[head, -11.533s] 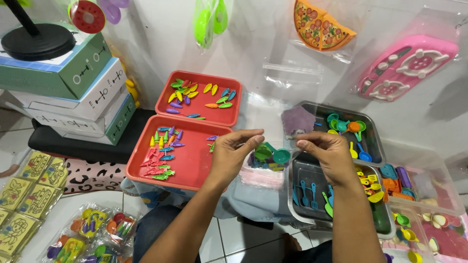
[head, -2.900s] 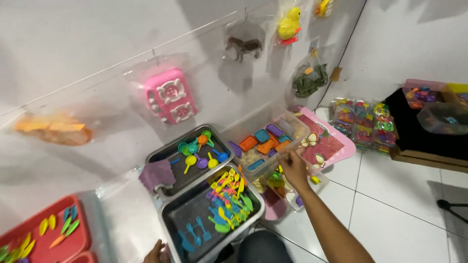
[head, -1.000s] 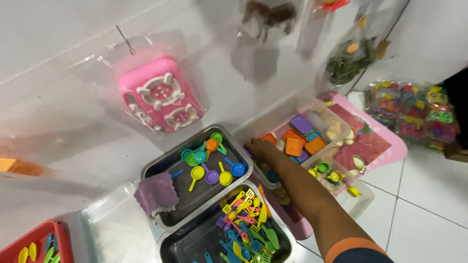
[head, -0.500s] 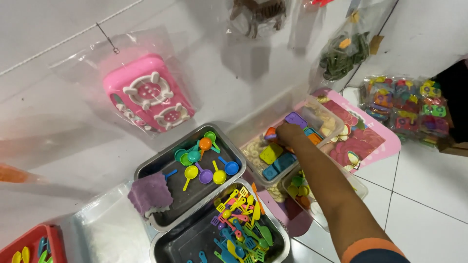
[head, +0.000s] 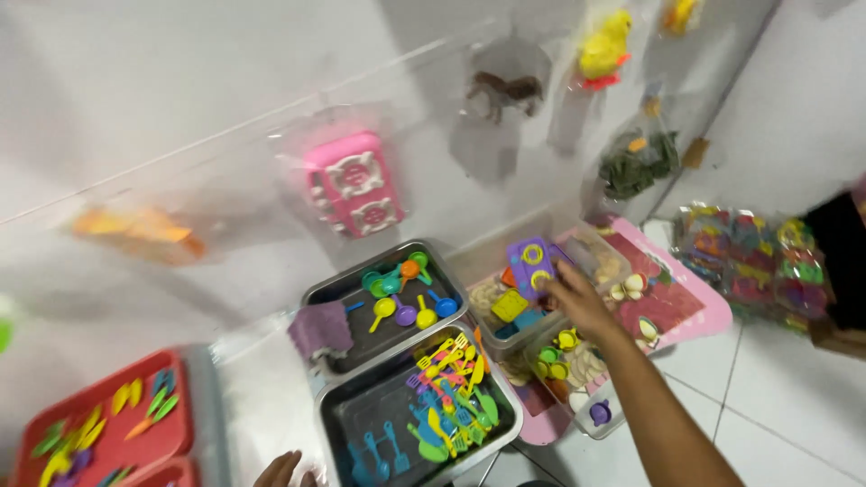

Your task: Cleaning and sorting small plastic toy pieces into different trays using a cloth.

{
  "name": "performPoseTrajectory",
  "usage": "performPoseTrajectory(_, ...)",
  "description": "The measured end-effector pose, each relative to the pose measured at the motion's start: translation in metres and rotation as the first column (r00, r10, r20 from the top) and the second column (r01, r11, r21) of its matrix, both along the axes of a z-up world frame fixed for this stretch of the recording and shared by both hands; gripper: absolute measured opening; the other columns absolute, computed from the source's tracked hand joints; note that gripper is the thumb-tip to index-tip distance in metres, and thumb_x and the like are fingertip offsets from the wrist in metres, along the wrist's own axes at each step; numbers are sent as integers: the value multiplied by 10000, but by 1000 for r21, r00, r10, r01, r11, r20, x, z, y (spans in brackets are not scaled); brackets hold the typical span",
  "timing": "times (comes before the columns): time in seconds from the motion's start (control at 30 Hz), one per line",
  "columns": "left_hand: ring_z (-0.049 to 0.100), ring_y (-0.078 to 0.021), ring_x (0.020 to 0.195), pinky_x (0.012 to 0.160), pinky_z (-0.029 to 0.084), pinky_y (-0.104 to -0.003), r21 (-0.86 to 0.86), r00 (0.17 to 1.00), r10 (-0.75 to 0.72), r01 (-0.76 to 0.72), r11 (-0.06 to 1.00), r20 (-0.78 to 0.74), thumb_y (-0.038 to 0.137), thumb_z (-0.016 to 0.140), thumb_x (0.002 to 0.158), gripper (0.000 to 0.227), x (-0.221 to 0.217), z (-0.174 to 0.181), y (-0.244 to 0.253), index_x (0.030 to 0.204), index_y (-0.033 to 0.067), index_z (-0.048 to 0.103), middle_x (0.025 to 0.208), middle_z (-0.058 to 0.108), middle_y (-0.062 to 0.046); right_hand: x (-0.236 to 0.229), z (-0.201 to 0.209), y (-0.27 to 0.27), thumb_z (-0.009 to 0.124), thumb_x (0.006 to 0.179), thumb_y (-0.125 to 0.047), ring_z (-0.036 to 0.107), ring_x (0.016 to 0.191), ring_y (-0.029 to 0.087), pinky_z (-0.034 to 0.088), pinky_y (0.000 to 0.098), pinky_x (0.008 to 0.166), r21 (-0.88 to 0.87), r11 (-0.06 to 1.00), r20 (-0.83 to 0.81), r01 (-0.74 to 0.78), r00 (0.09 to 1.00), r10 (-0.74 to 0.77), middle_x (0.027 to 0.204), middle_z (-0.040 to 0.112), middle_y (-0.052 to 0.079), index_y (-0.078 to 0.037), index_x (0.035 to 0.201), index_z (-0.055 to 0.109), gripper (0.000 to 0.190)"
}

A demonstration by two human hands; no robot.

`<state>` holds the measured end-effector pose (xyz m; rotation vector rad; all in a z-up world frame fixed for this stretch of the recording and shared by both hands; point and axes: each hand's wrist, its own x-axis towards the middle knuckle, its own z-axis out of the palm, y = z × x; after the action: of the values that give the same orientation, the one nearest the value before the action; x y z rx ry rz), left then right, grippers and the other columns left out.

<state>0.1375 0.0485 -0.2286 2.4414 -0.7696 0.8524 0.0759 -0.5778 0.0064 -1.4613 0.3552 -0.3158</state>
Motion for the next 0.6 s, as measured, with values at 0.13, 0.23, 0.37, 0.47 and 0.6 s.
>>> performPoseTrajectory(0.13, 706, -135, 943, 910, 537, -323, -158, 965, 216, -192, 969, 150, 250, 736, 796, 273, -99, 190, -75, 1066, 214, 724, 1103, 732, 27, -63, 78, 127, 598, 938, -105, 678, 861, 202, 562, 335, 759, -18, 984, 60, -175, 983, 175, 1106, 734, 136, -2, 1390, 592, 463)
performPoseTrajectory(0.23, 655, -329, 1218, 1067, 487, -439, -492, 947, -213, 70, 868, -241, 353, 631, 827, 617, -157, 292, -116, 1313, -22, 580, 1284, 678, -187, -94, 89, 216, 622, 928, -87, 709, 846, 263, 634, 393, 755, 243, 800, 60, -549, 831, 553, 1162, 725, 207, -6, 1489, 486, 583)
performPoseTrajectory(0.37, 494, -292, 1307, 997, 410, -393, -868, 610, -656, -114, 483, -445, 500, 275, 992, 735, -177, 366, -129, 1551, 25, 318, 1460, 493, -209, -107, 99, 311, 652, 984, -148, 657, 772, 169, 556, 286, 723, 400, 462, 127, -791, 547, 827, 972, 700, 134, 70, 1263, 585, 360)
performPoseTrajectory(0.47, 667, -259, 1028, 787, 583, -351, -933, 595, -729, -314, 177, -339, 477, 347, 986, 663, -147, 369, -112, 1524, 95, 418, 1202, 650, -192, -71, 97, 342, 596, 995, -336, 618, 696, 124, 509, 252, 639, 134, 632, 14, -763, 640, 769, 861, 696, 78, 11, 1118, 693, 381)
performPoseTrajectory(0.6, 613, -226, 920, 771, 534, -332, -894, 658, -649, -440, 80, -382, 336, 445, 1016, 540, -92, 380, -72, 1496, 90, 416, 1126, 554, -144, 12, 92, 352, 708, 864, -157, 642, 752, 120, 511, 265, 644, -614, 740, 42, -276, 924, 379, 948, 705, -4, -101, 1175, 670, 318)
